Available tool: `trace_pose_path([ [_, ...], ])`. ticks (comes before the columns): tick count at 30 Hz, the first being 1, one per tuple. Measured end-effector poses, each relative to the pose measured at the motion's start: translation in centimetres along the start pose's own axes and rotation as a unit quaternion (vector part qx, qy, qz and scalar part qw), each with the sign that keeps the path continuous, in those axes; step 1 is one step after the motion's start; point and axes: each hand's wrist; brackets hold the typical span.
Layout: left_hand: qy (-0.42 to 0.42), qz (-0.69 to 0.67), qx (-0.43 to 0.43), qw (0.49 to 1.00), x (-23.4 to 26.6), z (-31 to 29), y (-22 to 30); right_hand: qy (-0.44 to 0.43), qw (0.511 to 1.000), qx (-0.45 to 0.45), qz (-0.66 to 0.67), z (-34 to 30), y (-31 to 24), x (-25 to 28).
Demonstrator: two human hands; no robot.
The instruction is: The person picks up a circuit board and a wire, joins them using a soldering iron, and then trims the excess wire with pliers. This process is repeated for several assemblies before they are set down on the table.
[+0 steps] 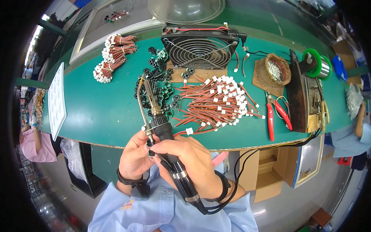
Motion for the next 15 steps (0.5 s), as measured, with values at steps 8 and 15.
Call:
trace_pose_path([
  [8,-0.004,0.005,-0.006,1.000,0.33,0.07,-0.18,-0.008,1.000,-0.008,-0.004,0.08,0.05,0.02],
  [15,0.004,0.013,-0.003,1.000,0.31,0.03,-0.13,0.005,1.000,-0.008,0.010,-0.03,0.30,-0.09],
])
Point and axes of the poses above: each hand's wrist, its own z-axis towards the middle knuckle, its own x-axis out of the back of the hand, y = z × x, and after that the axes turned 12 degrees about z, right-handed
